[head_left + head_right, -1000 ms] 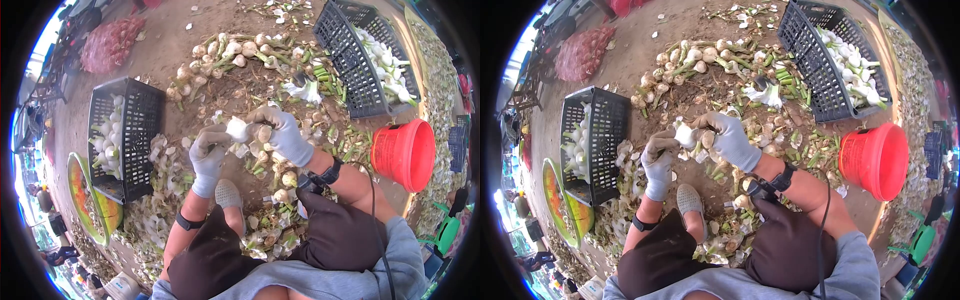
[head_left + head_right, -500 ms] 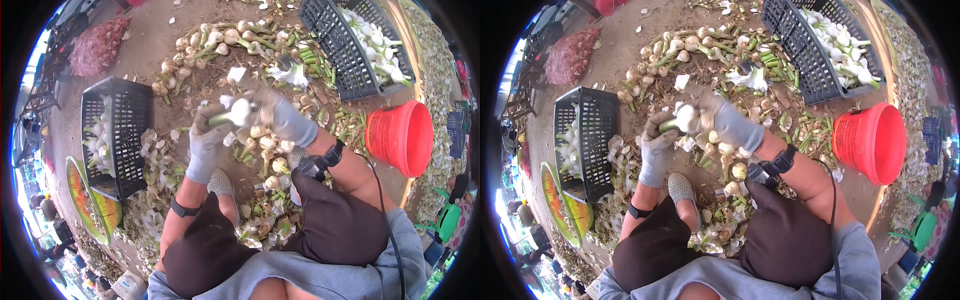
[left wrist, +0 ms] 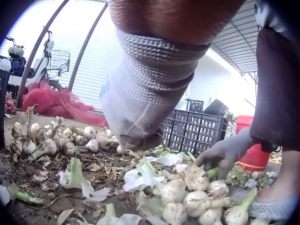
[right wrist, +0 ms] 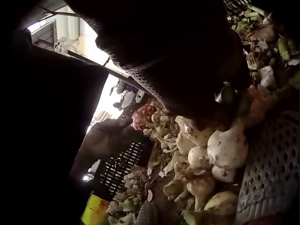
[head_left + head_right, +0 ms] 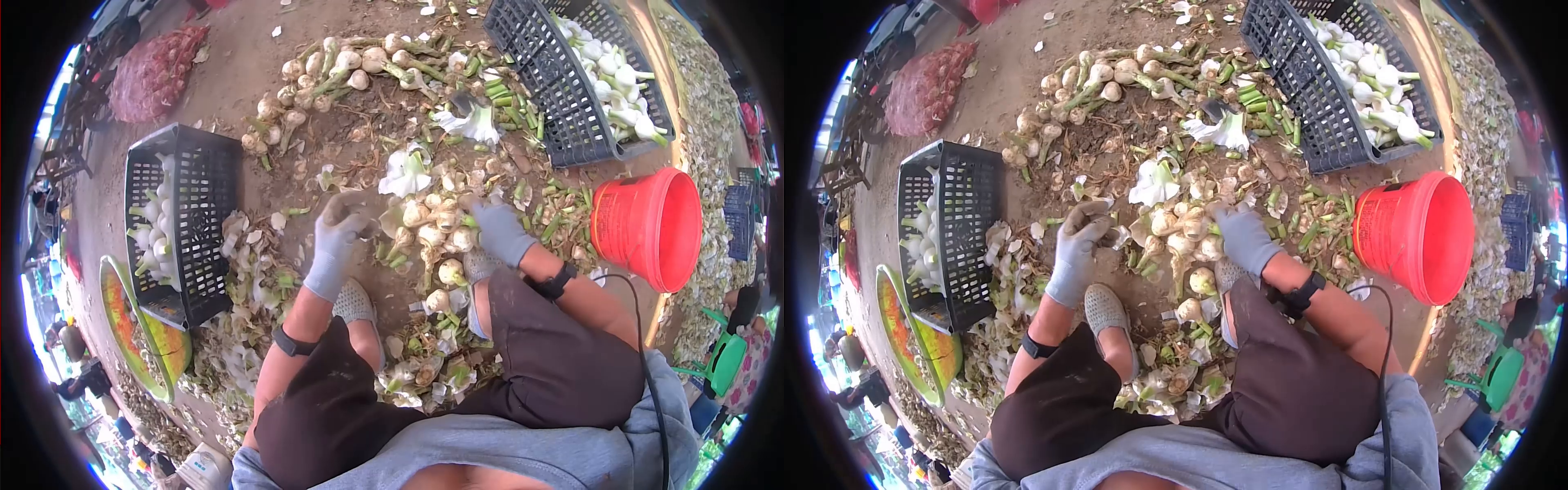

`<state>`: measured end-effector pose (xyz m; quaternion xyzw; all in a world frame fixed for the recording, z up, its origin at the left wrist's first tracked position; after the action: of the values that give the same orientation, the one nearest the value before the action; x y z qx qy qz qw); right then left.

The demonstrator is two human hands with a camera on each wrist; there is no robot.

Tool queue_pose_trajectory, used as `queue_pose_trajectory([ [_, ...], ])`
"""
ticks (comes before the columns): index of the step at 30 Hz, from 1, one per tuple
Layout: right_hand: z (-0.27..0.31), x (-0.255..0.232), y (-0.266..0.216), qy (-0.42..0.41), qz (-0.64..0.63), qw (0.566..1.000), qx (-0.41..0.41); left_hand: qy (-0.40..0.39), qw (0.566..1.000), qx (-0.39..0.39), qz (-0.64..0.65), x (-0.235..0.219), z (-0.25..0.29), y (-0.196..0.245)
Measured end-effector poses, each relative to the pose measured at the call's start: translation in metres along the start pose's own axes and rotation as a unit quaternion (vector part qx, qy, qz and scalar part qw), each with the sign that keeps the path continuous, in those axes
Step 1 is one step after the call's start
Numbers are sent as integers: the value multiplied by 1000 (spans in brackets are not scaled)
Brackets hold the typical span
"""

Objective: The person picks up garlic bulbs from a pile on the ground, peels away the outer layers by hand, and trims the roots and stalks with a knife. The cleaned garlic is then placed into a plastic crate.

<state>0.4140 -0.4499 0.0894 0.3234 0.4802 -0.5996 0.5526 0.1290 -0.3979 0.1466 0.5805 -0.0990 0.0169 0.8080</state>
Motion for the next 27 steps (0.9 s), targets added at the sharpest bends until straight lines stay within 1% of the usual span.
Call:
queue_pose_trajectory([
  [1, 0, -5, 0, 94, -112, 989, -18, -60, 997, -19, -43, -7, -6, -11],
  [2, -4, -9, 2, 95, -112, 989, -20, -59, 997, -18, -43, -6, -6, -18],
  [3, -12, -18, 2, 28, -301, 953, -6, -95, 995, 13, -39, 2, -5, -23],
  [4, -16, -35, -7, -41, -477, 878, 8, -130, 990, 43, -35, 12, -2, -21],
  [5, -15, -51, -17, -134, -534, 830, 87, -149, 976, 55, -149, 17, 2, -18],
  [6, -22, -53, -24, -134, -533, 831, 82, -146, 976, 58, -150, 20, 1, -18],
  [8, -37, -59, -32, -125, -577, 807, 13, -193, 955, 79, -210, 21, -1, -24],
  [9, -45, -58, -33, -118, -528, 841, -4, -191, 958, 53, -210, 18, -3, -31],
  [10, -45, -56, -34, -117, -528, 841, -8, -189, 957, 55, -212, 12, -5, -48],
  [11, -42, -54, -36, -91, -370, 920, -94, -145, 975, 41, -164, 2, -8, -68],
  [12, -40, -51, -39, -56, -195, 963, -176, -100, 988, 30, -115, -6, -10, -79],
  [14, -28, -16, -49, -5, -131, 961, -242, -49, 973, 55, -217, -17, -9, -79],
  [15, -17, -16, -62, 17, -30, 967, -251, -14, 975, 95, -199, -26, -12, -95],
  [16, -6, -16, -74, 34, 71, 964, -255, -9, 974, 105, -199, -25, -14, -84],
  [17, -6, -10, -80, 39, 75, 962, -261, 6, 979, 63, -191, -22, -11, -71],
  [18, -10, 0, -85, 0, 14, 970, -241, 20, 983, 20, -182, -21, -9, -63],
  [19, -15, 4, -89, -41, -48, 974, -219, 22, 984, 20, -176, -23, -10, -64],
  [20, -20, 9, -91, -41, -48, 973, -222, 24, 984, 20, -176, -27, -9, -65],
  [22, -33, 7, -94, -144, -95, 967, -189, 21, 991, 12, -130, -31, -5, -62],
  [23, -37, 3, -90, -144, -97, 967, -189, 21, 991, 12, -131, -34, -4, -59],
  [24, -40, -5, -83, -183, -258, 937, -145, 24, 996, 15, -87, -37, -3, -58],
  [25, -44, -12, -79, -218, -411, 880, -96, 29, 999, 18, -41, -38, -2, -55],
  [26, -46, -14, -80, -221, -411, 880, -93, 30, 999, 14, -38, -37, 0, -53],
  [27, -46, -15, -81, -298, -661, 687, -48, -19, 999, 34, 16, -32, -1, -44],
])
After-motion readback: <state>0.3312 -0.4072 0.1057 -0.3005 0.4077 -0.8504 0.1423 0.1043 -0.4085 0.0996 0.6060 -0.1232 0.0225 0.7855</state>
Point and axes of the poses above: each hand's wrist, its own z-axis away from the middle knuckle, its own x-axis out of the palm, y = z × x, the point moved 1 cm from there along -z, towards the middle knuckle, and after that the axes turned 8 degrees about x, right-handed, at the moved point
